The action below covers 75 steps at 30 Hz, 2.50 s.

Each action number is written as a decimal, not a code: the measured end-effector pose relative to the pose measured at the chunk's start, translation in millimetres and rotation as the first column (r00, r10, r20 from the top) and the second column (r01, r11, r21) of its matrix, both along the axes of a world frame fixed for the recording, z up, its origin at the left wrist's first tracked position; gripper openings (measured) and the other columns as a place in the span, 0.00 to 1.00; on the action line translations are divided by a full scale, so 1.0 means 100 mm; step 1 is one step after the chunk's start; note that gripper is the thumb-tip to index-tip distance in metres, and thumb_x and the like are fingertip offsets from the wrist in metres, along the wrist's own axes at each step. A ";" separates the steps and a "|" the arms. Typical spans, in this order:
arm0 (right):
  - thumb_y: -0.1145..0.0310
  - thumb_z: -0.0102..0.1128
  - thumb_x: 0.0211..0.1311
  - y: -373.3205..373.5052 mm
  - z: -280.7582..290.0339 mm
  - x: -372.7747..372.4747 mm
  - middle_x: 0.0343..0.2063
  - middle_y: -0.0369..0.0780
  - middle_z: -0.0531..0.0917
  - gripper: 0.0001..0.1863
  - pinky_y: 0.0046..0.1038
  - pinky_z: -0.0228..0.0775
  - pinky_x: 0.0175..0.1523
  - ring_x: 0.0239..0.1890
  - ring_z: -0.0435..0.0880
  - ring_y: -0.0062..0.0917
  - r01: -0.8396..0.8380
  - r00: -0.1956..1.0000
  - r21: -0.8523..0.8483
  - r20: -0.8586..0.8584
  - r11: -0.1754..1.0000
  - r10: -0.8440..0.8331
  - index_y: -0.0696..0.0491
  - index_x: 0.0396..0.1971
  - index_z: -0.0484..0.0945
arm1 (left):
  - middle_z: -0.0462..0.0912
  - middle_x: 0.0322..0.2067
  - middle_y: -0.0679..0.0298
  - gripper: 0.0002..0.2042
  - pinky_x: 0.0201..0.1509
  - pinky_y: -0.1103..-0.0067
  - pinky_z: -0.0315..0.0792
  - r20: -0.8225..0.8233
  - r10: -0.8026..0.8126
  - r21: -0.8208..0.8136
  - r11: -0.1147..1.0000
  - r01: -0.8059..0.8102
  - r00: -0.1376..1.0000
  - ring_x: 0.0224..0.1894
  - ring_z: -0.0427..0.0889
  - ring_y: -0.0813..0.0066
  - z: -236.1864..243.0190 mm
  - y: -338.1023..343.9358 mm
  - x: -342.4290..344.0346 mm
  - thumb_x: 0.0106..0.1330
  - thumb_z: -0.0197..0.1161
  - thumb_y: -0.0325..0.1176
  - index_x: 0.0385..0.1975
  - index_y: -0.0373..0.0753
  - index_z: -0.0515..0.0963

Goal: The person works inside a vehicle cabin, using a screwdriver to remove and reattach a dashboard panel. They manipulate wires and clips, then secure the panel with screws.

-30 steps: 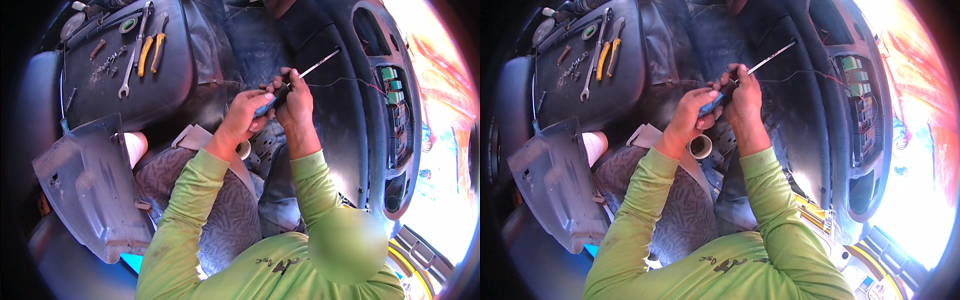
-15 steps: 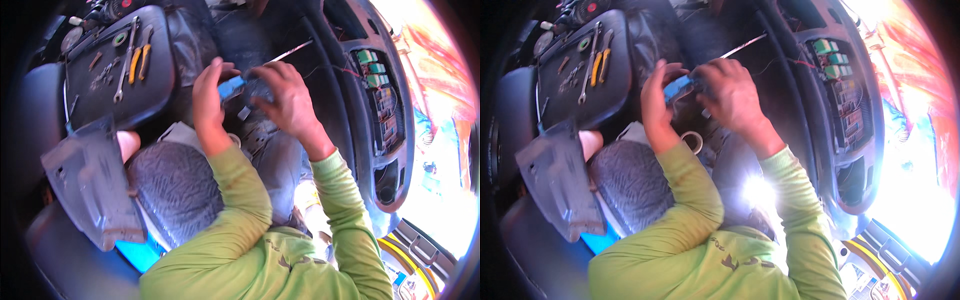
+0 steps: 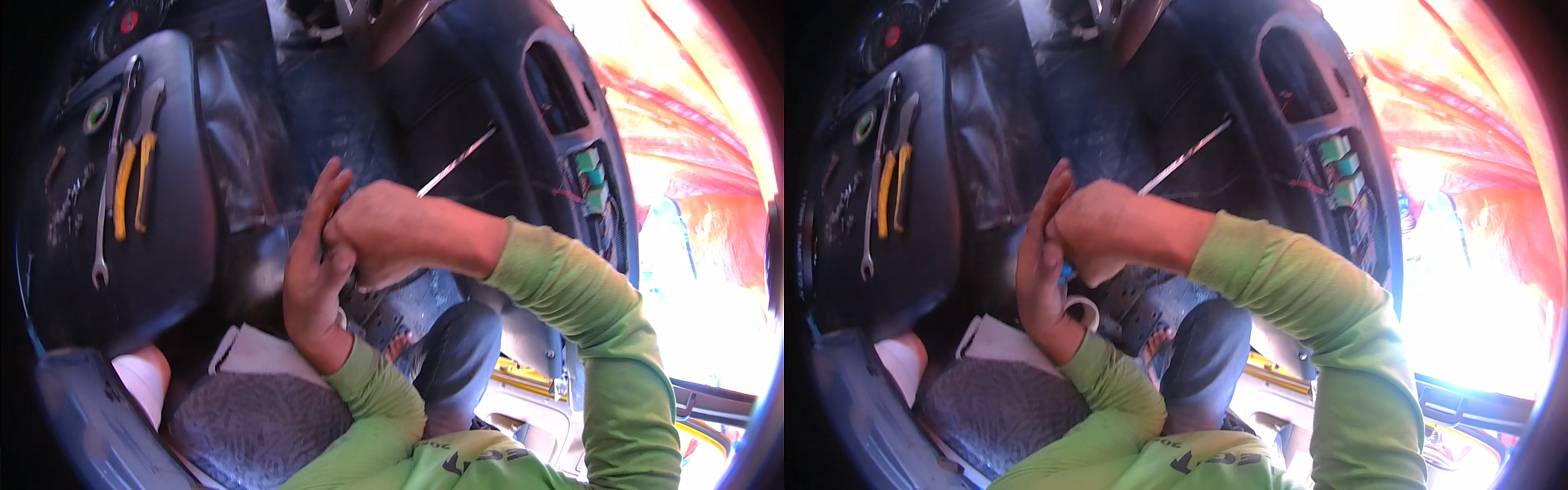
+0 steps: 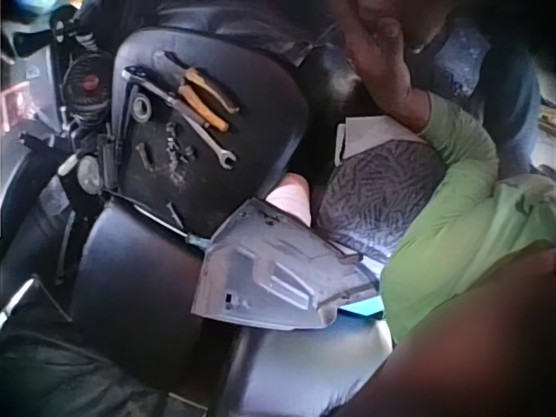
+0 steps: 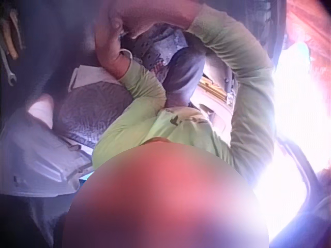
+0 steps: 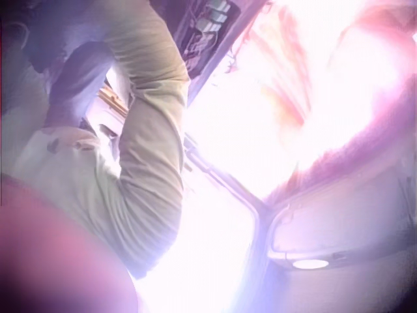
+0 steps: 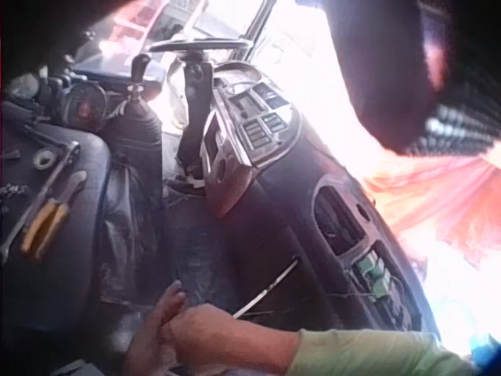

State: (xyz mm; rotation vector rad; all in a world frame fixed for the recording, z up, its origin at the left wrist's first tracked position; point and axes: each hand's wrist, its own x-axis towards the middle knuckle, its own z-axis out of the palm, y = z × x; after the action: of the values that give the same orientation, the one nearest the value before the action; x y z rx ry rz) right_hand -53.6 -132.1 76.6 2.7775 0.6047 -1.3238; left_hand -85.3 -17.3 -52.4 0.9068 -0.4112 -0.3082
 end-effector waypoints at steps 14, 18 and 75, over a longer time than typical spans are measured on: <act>0.69 0.69 0.53 -0.09 -0.13 0.04 0.44 0.45 0.89 0.19 0.40 0.81 0.53 0.49 0.89 0.42 -0.042 0.990 0.126 -0.129 0.991 0.058 0.53 0.47 0.87 | 0.79 0.60 0.36 0.46 0.70 0.62 0.69 0.199 0.084 -0.034 0.996 -0.079 0.976 0.62 0.81 0.48 -0.10 -0.03 0.12 0.73 0.45 0.72 0.55 0.24 0.80; 0.69 0.69 0.53 -0.10 -0.14 0.03 0.40 0.43 0.89 0.15 0.39 0.82 0.51 0.47 0.90 0.41 -0.111 0.988 0.083 -0.100 0.990 0.119 0.52 0.42 0.88 | 0.86 0.49 0.38 0.40 0.64 0.64 0.75 0.116 0.247 -0.012 0.969 -0.247 0.962 0.54 0.86 0.49 -0.04 -0.07 0.06 0.79 0.42 0.63 0.46 0.23 0.84; 0.63 0.69 0.56 -0.10 -0.08 -0.07 0.30 0.40 0.87 0.08 0.41 0.82 0.35 0.32 0.88 0.40 -0.247 0.881 0.154 0.447 0.957 0.155 0.51 0.32 0.84 | 0.87 0.48 0.48 0.25 0.58 0.72 0.74 0.078 0.357 -0.179 0.924 -0.340 0.931 0.51 0.84 0.61 0.18 -0.02 0.27 0.76 0.55 0.47 0.47 0.26 0.84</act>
State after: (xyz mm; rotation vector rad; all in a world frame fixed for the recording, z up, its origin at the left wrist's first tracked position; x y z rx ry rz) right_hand -60.2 -142.1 68.6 2.9178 1.0109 -0.6028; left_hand -57.9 -19.4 -34.4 0.8210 -0.3613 0.1030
